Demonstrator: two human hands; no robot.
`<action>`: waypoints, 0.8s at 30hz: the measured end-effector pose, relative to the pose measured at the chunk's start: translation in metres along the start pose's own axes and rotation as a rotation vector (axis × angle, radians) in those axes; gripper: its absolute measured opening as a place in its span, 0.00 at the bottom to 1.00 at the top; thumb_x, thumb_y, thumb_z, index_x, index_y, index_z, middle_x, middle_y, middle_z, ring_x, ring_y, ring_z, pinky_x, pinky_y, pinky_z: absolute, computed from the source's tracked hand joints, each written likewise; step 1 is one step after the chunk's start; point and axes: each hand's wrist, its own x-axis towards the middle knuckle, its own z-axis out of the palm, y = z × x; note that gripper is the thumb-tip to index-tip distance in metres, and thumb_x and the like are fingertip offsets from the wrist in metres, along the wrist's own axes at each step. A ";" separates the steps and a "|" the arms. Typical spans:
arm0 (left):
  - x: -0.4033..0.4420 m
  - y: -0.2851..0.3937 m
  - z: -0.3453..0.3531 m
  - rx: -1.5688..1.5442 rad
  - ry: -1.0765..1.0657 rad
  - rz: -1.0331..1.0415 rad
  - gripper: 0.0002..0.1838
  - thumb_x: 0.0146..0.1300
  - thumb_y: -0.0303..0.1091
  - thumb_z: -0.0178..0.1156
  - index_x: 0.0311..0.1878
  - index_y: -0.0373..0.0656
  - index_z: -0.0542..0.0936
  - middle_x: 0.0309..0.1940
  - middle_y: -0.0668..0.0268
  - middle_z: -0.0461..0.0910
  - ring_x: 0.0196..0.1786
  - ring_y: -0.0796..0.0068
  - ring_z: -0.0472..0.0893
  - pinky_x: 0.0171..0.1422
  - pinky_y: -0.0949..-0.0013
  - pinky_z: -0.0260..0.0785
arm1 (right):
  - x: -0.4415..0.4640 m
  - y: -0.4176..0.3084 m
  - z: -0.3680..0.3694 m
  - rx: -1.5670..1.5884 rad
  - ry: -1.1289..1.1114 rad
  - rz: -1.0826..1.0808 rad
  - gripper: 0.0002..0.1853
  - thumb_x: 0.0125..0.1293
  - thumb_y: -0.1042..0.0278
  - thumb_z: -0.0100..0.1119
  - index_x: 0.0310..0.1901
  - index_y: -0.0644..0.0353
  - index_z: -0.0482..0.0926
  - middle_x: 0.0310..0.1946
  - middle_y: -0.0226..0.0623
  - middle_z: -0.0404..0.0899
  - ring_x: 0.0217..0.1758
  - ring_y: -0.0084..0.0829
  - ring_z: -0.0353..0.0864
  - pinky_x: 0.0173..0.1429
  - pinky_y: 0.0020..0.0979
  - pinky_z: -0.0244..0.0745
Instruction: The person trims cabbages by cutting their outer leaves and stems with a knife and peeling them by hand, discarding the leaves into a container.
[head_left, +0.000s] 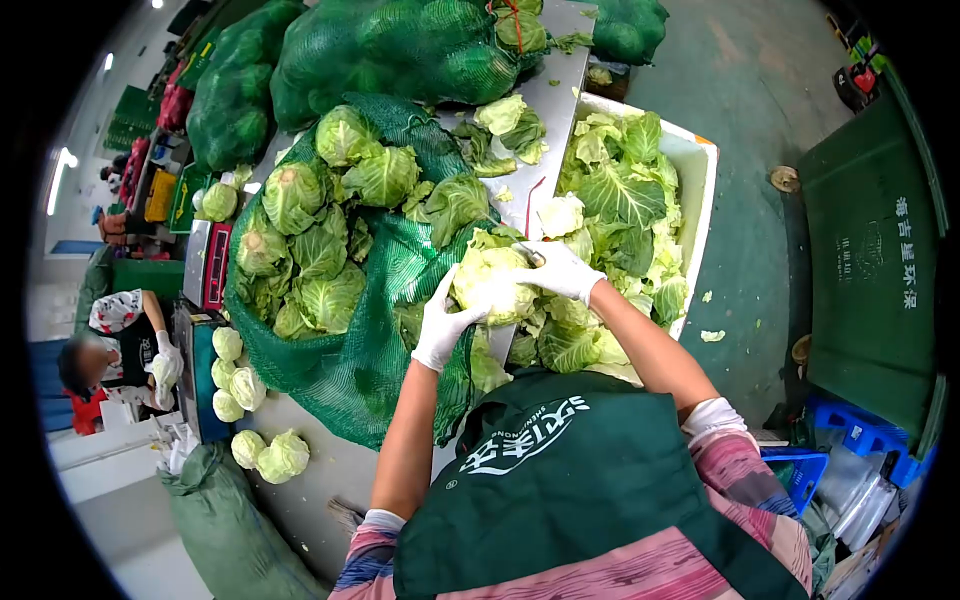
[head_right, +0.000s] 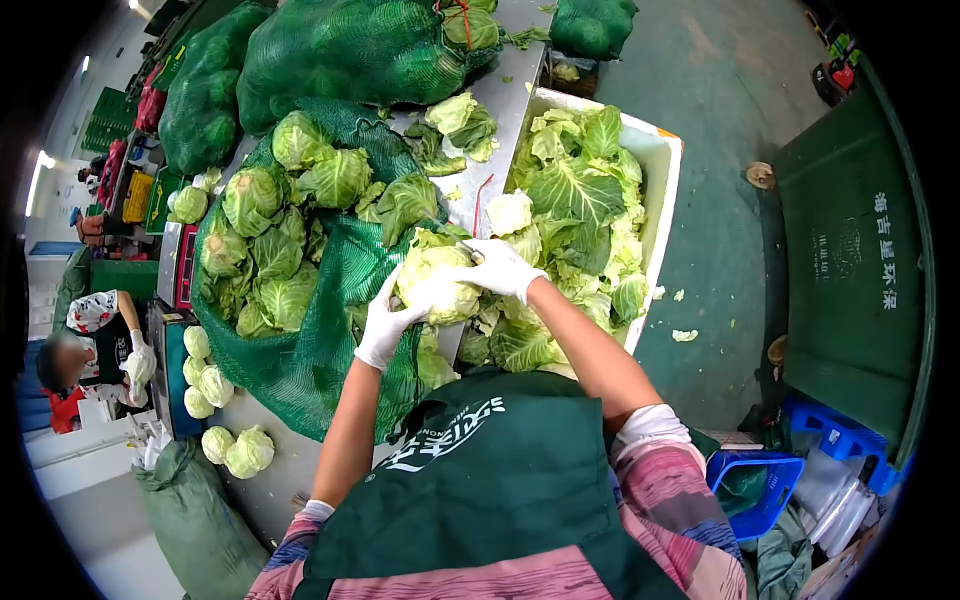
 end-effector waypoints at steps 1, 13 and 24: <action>0.002 0.001 0.000 -0.011 -0.005 -0.015 0.47 0.49 0.24 0.72 0.72 0.34 0.58 0.60 0.56 0.75 0.57 0.71 0.77 0.63 0.69 0.70 | 0.002 0.007 -0.003 0.006 -0.022 0.033 0.29 0.53 0.52 0.68 0.54 0.62 0.79 0.40 0.43 0.83 0.40 0.30 0.79 0.49 0.30 0.74; -0.007 -0.001 0.016 -0.170 0.531 -0.206 0.38 0.59 0.36 0.68 0.69 0.39 0.58 0.60 0.55 0.70 0.57 0.61 0.76 0.49 0.58 0.78 | 0.012 0.029 0.021 0.189 0.163 0.240 0.23 0.59 0.58 0.61 0.54 0.60 0.78 0.28 0.37 0.77 0.30 0.29 0.73 0.38 0.31 0.71; -0.014 0.001 0.061 0.932 0.473 0.202 0.63 0.32 0.49 0.82 0.69 0.29 0.57 0.62 0.45 0.66 0.60 0.52 0.73 0.65 0.58 0.66 | -0.045 0.021 0.015 -0.151 0.398 0.036 0.30 0.68 0.46 0.53 0.65 0.56 0.69 0.30 0.47 0.82 0.27 0.43 0.82 0.35 0.39 0.76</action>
